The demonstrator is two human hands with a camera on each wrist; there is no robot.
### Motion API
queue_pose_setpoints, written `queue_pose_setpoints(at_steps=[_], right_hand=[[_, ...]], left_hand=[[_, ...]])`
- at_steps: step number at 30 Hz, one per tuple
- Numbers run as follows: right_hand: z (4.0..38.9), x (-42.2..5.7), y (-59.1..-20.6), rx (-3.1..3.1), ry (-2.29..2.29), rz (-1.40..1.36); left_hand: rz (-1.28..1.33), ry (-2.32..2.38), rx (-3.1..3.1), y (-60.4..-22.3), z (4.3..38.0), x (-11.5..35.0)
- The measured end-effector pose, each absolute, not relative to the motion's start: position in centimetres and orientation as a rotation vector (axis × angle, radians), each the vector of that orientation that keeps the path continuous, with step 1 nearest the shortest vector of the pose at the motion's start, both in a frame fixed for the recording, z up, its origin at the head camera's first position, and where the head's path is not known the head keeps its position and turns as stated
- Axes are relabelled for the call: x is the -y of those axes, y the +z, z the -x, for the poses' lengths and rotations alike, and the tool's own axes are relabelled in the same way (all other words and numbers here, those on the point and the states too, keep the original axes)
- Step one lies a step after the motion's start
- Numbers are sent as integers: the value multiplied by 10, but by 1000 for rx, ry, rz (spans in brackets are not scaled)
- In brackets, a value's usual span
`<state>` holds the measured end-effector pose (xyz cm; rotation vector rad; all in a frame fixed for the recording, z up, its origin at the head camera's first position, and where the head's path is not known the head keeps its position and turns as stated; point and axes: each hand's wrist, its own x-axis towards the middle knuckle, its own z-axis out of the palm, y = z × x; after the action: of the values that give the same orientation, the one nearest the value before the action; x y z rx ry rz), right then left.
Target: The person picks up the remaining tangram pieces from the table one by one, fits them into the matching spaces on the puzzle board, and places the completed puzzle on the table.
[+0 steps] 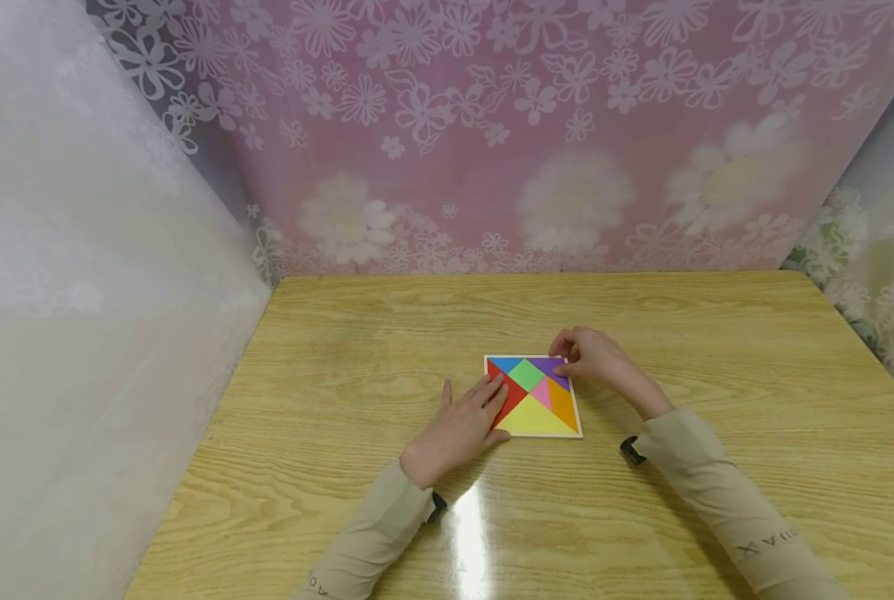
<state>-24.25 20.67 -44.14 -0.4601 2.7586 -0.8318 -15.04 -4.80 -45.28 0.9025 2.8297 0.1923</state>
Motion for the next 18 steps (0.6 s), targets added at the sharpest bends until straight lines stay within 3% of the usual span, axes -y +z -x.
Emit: queue_pose_setpoints(at_steps=[18], right_hand=[[221,-211,-437,-2979,-831,482]], left_hand=[[-892,347,-2814,-454,157,54]])
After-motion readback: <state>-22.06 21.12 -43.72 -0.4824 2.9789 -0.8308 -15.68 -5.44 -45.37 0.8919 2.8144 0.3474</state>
